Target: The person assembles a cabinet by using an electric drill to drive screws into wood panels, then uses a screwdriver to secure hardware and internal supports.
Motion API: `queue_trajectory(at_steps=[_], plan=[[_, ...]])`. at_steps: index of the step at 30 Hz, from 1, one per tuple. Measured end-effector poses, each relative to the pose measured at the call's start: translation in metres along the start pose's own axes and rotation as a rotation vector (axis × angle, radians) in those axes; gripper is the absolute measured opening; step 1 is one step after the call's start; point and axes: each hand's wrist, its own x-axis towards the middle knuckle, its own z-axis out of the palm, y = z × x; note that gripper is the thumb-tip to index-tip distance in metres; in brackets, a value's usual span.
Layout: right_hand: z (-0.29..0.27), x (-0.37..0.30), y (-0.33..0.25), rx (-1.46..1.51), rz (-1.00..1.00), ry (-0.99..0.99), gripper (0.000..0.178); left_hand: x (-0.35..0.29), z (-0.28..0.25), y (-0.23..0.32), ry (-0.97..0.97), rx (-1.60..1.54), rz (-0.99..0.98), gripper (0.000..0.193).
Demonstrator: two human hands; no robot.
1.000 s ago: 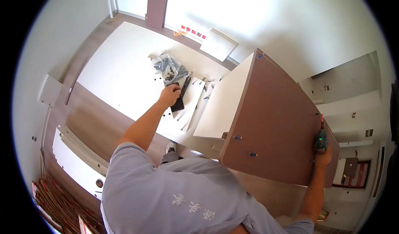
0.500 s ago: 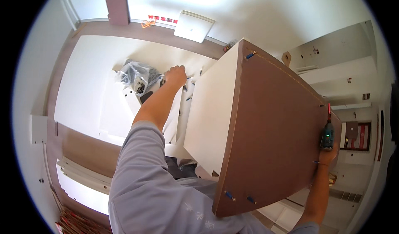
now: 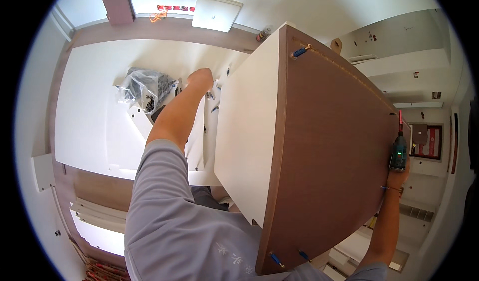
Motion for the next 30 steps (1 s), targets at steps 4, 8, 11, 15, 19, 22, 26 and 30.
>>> queue_trajectory(at_steps=[4, 8, 11, 15, 19, 22, 26, 30], plan=[[0.005, -0.003, -0.023, -0.374, -0.149, 0.071, 0.04, -0.005, -0.003, -0.001, -0.012, 0.033, 0.068, 0.024], [0.015, 0.002, -0.059, -0.43, -0.156, 0.138, 0.038, 0.013, 0.013, -0.028, 0.125, 0.007, 0.179, 0.025], [0.013, -0.003, -0.055, -0.479, -0.171, 0.127, 0.037, 0.016, 0.014, -0.042, 0.133, -0.115, 0.272, 0.023], [-0.005, -0.008, -0.006, -0.287, -0.112, 0.14, 0.038, 0.027, 0.012, -0.049, 0.163, -0.359, 0.317, 0.023], [0.013, 0.002, -0.043, -0.426, -0.145, 0.093, 0.036, 0.05, 0.016, -0.067, 0.118, -1.265, 0.122, 0.024], [0.009, -0.001, -0.036, -0.415, -0.055, 0.088, 0.036, 0.053, 0.009, -0.057, 0.0, -1.617, 0.012, 0.025], [0.006, -0.001, -0.029, -0.445, -0.177, 0.056, 0.037, 0.031, -0.008, -0.028, 0.121, -0.505, 0.173, 0.034], [0.005, -0.001, -0.034, -0.354, -0.021, 0.022, 0.037, 0.018, 0.008, -0.015, 0.052, -0.087, 0.205, 0.045]])
